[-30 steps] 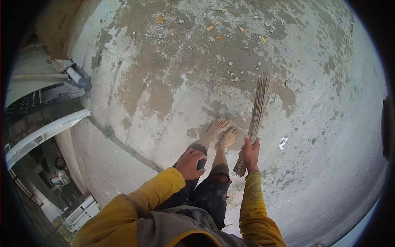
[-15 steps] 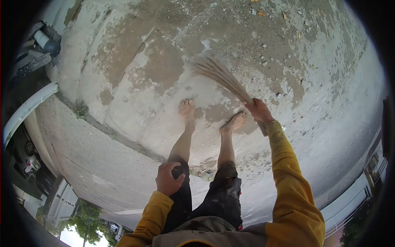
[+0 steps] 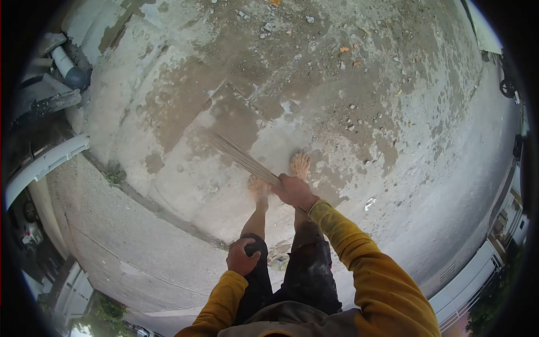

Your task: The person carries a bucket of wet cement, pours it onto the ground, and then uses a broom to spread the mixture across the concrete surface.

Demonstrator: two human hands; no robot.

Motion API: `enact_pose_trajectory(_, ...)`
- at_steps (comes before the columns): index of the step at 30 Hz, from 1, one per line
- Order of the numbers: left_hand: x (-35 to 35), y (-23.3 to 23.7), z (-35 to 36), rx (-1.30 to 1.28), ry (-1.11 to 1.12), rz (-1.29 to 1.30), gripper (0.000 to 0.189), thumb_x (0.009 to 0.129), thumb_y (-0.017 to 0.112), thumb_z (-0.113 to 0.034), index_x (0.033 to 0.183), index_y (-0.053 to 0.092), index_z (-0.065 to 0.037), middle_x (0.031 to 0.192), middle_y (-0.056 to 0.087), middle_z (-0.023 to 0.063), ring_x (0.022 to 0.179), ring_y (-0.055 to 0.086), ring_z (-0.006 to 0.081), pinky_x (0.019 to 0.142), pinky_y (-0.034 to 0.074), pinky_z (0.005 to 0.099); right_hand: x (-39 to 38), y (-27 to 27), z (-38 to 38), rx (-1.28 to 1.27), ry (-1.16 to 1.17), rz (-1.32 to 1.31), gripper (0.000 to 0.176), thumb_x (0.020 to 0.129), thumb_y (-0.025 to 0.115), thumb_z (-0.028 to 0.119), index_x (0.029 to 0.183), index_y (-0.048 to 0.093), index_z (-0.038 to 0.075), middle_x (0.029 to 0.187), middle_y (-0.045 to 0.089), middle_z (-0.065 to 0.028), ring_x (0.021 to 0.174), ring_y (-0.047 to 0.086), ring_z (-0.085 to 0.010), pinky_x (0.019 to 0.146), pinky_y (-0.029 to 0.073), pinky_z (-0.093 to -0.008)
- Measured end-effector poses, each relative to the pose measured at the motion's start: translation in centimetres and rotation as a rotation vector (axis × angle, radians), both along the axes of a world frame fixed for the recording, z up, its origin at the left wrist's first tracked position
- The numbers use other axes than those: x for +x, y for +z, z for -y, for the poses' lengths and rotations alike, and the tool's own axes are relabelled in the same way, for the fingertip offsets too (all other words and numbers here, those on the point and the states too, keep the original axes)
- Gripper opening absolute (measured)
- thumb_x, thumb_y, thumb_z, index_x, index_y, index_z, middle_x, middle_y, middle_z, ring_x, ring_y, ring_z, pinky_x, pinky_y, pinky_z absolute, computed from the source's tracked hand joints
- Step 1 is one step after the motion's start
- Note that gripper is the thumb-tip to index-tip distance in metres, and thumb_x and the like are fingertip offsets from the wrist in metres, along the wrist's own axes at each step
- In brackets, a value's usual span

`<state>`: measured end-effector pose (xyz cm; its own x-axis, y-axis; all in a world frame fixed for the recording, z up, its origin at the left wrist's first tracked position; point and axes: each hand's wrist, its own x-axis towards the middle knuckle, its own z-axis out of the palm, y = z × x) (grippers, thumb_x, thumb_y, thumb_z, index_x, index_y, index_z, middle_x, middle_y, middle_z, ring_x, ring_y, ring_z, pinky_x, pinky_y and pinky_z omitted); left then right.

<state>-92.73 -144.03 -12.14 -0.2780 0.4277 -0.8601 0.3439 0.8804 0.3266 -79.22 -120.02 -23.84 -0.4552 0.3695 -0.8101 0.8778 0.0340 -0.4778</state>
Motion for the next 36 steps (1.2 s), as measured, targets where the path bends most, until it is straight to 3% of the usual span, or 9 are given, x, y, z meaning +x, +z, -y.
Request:
enact_pose_trajectory(8,2.6,0.5,-2.1,-0.069,0.081,-0.065,0.041,0.068,0.076,-0.022,0.108,0.067,-0.014,0.117,0.063,0.0076,0.115,0.054,0.0328,0.099,0.044,0.0439,17.4,-3.0,-28.9,0.362,-0.583,0.252,0.059,0.091,0.055,0.051,0.087,0.060,-0.007,0.062,0.059,-0.0135,0.050,0.064,-0.0250,0.045,0.052,-0.0361)
enact_pose_trajectory(13,4.9,1.0,-2.5,-0.151,0.032,-0.079,0.041,0.068,0.077,-0.024,0.107,0.066,-0.016,0.116,0.062,0.0075,0.118,0.052,0.0294,0.101,0.044,0.0418,8.9,2.1,-20.3,0.329,-0.672,-0.047,0.059,0.093,0.056,0.050,0.093,0.056,-0.009,0.060,0.057,-0.0144,0.048,0.063,-0.0257,0.043,0.049,-0.0373)
enact_pose_trajectory(17,3.6,0.3,-0.4,-0.050,0.206,0.085,0.042,0.070,0.078,-0.017,0.110,0.066,-0.012,0.115,0.064,0.0079,0.113,0.057,0.0289,0.100,0.044,0.0396,-2.6,-0.9,-9.5,0.123,-0.027,0.019,0.054,0.091,0.051,0.055,0.099,0.058,0.002,0.085,0.066,-0.0289,0.086,0.065,-0.0461,0.078,0.050,-0.0541)
enact_pose_trajectory(21,0.2,4.2,9.6,-0.252,0.959,0.084,0.040,0.082,0.068,-0.001,0.120,0.057,-0.004,0.111,0.065,0.0111,0.094,0.066,0.0218,0.071,0.057,0.0302,1.0,-10.3,-19.0,0.205,-0.155,0.111,0.056,0.090,0.051,0.056,0.097,0.062,0.001,0.086,0.068,-0.0243,0.077,0.068,-0.0406,0.074,0.053,-0.0489)
enact_pose_trajectory(25,1.9,16.0,20.2,-0.611,1.015,-0.076,0.043,0.075,0.072,-0.012,0.116,0.060,-0.005,0.105,0.068,0.0107,0.089,0.066,0.0193,0.065,0.057,0.0347,12.1,-7.0,-34.8,0.339,-0.571,0.156,0.064,0.089,0.056,0.056,0.094,0.061,-0.007,0.066,0.060,-0.0127,0.058,0.066,-0.0252,0.049,0.053,-0.0371)
enact_pose_trajectory(28,7.4,18.0,30.1,-0.203,0.650,0.186,0.040,0.077,0.075,-0.013,0.114,0.061,-0.007,0.096,0.069,0.0097,0.086,0.066,0.0160,0.069,0.056,0.0327,10.4,-2.0,-34.5,0.451,-0.711,0.089,0.063,0.091,0.056,0.055,0.093,0.059,-0.008,0.066,0.060,-0.0131,0.054,0.065,-0.0261,0.047,0.052,-0.0375)
enact_pose_trajectory(33,-3.2,-34.5,-11.3,0.436,-0.468,-0.915,0.039,0.101,0.043,-0.027,0.137,0.049,-0.015,0.134,0.051,0.0101,0.120,0.049,0.0312,0.106,0.032,0.0458,-5.5,1.0,-16.2,0.300,-0.289,-0.088,0.052,0.092,0.056,0.050,0.099,0.057,-0.001,0.071,0.063,-0.0246,0.069,0.065,-0.0455,0.064,0.049,-0.0524)
enact_pose_trajectory(34,-6.7,-34.2,-16.8,0.069,-0.511,-0.769,0.037,0.095,0.048,-0.026,0.130,0.054,-0.015,0.128,0.053,0.0070,0.114,0.051,0.0292,0.098,0.037,0.0462,-9.0,1.0,-13.7,0.181,-0.148,-0.068,0.052,0.091,0.054,0.053,0.101,0.055,0.001,0.076,0.064,-0.0284,0.077,0.062,-0.0513,0.069,0.048,-0.0577)
enact_pose_trajectory(36,-8.5,-31.9,-20.6,0.569,-0.332,-0.984,0.029,0.092,0.049,-0.026,0.115,0.060,-0.013,0.112,0.057,0.0091,0.106,0.055,0.0289,0.090,0.042,0.0427,-13.3,-2.0,-12.7,0.076,0.116,-0.050,0.052,0.090,0.053,0.053,0.105,0.055,0.003,0.083,0.067,-0.0256,0.084,0.065,-0.0476,0.078,0.051,-0.0560)
